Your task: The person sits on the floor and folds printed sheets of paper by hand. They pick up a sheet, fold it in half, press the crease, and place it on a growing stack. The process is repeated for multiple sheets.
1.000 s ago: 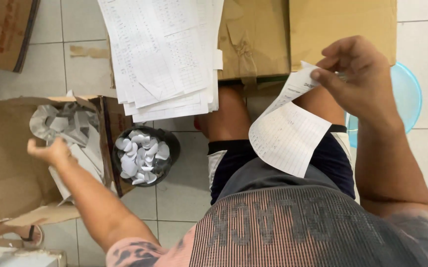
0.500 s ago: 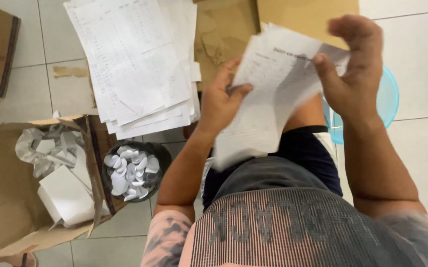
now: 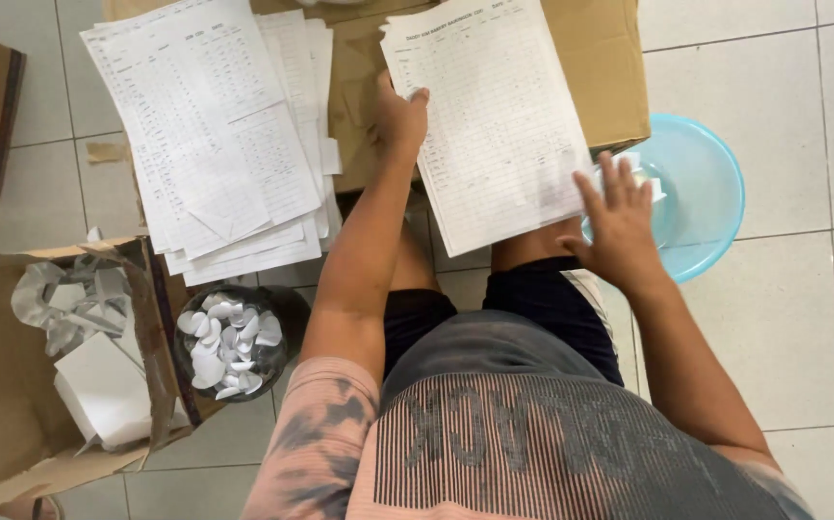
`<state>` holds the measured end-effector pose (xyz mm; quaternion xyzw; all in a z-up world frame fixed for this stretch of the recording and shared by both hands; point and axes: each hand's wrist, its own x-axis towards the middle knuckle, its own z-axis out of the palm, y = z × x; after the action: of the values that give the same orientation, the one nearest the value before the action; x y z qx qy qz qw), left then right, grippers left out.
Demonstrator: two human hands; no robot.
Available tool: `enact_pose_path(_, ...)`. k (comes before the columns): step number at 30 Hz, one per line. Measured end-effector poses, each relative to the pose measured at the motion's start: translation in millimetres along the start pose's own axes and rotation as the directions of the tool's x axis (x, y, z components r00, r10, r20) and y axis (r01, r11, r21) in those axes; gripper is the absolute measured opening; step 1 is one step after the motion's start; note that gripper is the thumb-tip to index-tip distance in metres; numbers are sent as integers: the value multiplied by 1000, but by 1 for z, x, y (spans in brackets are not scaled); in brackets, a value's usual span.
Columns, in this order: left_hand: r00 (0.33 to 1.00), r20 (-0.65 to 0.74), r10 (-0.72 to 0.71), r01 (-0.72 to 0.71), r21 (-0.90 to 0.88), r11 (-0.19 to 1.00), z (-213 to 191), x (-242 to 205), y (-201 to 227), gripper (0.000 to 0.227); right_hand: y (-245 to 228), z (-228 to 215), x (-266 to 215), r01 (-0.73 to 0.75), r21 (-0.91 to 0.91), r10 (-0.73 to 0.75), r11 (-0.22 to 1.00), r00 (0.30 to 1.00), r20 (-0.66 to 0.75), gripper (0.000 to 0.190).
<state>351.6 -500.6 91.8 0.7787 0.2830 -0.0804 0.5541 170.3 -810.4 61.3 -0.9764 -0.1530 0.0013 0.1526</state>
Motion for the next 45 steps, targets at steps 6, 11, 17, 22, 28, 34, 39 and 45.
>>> enact_pose_path(6,782,-20,624,-553,442,707,-1,-14,-56,113,23,41,8,226,-226,-249,948,966,-77,86)
enact_pose_path(11,382,423,822,-772,634,32,-31,-85,-110,76,33,43,21,280,-263,-330,923,929,-169,61)
enact_pose_path(17,75,408,910,-788,583,-196,-14,-55,-165,17,52,54,28,278,-360,-387,890,880,-275,24)
enact_pose_path(22,130,297,946,-919,393,3,-5,-41,-165,11,34,2,15,212,-174,-260,962,906,-335,12)
enact_pose_path(28,416,595,688,-871,42,490,-36,-95,-102,111,0,-77,10,288,70,-245,955,900,-360,9)
enact_pose_path(34,493,367,788,-797,-173,579,-31,-93,-76,47,0,-84,28,228,201,-122,953,893,-432,16)
enact_pose_path(39,784,187,592,-574,-144,806,-10,-88,-52,53,33,-47,49,-167,950,489,262,872,19,19)
enact_pose_path(45,884,209,419,-400,-128,908,3,-77,-44,59,21,-49,67,-146,950,436,277,900,11,30)
